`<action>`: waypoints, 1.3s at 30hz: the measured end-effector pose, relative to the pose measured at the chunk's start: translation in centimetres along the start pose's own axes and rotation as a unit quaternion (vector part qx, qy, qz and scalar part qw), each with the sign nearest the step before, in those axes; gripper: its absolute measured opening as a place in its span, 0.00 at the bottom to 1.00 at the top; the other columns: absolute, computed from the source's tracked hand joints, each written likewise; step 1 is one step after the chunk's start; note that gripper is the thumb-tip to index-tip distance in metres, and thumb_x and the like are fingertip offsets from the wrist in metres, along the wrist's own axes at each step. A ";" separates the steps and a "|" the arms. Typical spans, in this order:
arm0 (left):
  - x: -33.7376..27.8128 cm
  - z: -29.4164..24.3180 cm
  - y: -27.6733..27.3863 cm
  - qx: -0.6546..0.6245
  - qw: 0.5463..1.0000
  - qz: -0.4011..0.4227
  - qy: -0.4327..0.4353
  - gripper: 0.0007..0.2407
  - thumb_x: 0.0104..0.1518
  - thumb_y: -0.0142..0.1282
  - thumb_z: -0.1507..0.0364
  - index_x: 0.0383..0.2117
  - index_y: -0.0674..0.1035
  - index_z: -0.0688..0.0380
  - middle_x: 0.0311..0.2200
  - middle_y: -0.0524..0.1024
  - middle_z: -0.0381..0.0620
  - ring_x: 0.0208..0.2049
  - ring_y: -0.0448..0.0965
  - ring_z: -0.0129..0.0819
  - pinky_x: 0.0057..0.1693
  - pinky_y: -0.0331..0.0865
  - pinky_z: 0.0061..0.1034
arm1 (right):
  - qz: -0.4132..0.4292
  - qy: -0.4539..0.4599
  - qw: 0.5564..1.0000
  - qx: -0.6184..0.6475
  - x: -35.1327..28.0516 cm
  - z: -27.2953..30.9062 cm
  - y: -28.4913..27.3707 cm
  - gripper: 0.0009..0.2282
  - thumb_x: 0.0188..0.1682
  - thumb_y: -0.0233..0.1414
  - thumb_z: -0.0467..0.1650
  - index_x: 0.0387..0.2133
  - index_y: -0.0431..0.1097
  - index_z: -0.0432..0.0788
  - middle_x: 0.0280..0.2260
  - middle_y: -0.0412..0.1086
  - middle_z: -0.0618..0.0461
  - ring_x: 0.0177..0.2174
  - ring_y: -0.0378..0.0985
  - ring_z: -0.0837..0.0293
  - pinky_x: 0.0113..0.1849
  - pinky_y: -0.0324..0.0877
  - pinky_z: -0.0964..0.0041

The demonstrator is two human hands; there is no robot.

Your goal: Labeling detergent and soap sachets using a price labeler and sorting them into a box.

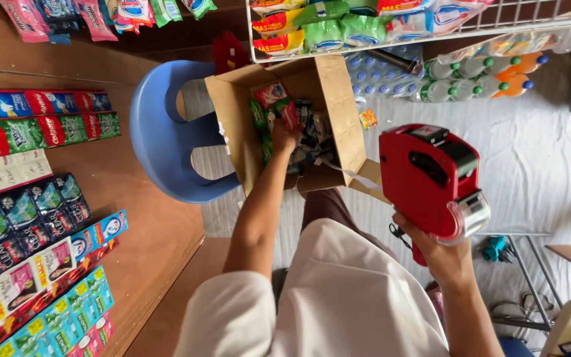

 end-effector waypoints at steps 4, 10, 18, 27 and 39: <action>-0.5 -4.4 1.5 0.172 0.976 -0.134 -0.020 0.38 0.43 0.74 0.59 0.57 0.63 0.64 0.56 0.65 0.67 0.54 0.69 0.60 0.56 0.69 0.44 | 0.015 0.029 0.999 0.005 -0.7 -1.4 -0.8 0.15 0.40 0.63 0.24 0.42 0.74 0.38 0.37 0.78 0.52 0.38 0.80 0.61 0.40 0.75 0.65; -2.2 -6.9 2.4 0.312 0.939 -0.117 -0.090 0.28 0.62 0.60 0.67 0.69 0.62 0.48 0.61 0.59 0.64 0.58 0.67 0.68 0.52 0.71 0.58 | -0.008 0.081 0.996 -0.027 -1.9 -3.9 -2.4 0.13 0.40 0.63 0.23 0.39 0.75 0.36 0.33 0.78 0.50 0.32 0.79 0.59 0.34 0.74 0.64; 0.5 2.7 2.3 0.216 0.960 -0.153 0.090 0.31 0.43 0.61 0.80 0.60 0.70 0.55 0.49 0.72 0.65 0.50 0.74 0.59 0.54 0.72 0.43 | -0.009 0.075 0.991 0.110 -2.3 -3.4 -2.4 0.19 0.39 0.61 0.20 0.46 0.70 0.37 0.34 0.76 0.49 0.34 0.80 0.58 0.37 0.78 0.63; -10.4 -11.7 -10.4 -0.346 0.898 0.247 -0.111 0.16 0.54 0.52 0.84 0.50 0.80 0.65 0.40 0.81 0.48 0.34 0.78 0.30 0.41 0.72 0.22 | 0.061 0.062 0.971 0.223 -3.9 -4.7 -4.1 0.16 0.43 0.60 0.22 0.45 0.71 0.32 0.36 0.76 0.44 0.35 0.80 0.53 0.38 0.77 0.57; -29.7 -32.6 -17.3 -0.286 0.841 0.460 -0.011 0.15 0.59 0.55 0.83 0.53 0.79 0.69 0.42 0.82 0.51 0.40 0.83 0.34 0.46 0.78 0.28 | 0.224 -0.075 0.930 0.282 0.0 -10.7 -4.2 0.34 0.28 0.68 0.22 0.53 0.67 0.42 0.47 0.72 0.56 0.47 0.74 0.59 0.45 0.74 0.60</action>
Point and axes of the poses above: each hand's wrist, its own x-axis towards the middle knuckle, its own y-axis out of the palm, z = x × y, the point moved 1 cm from there along x, towards the middle knuckle
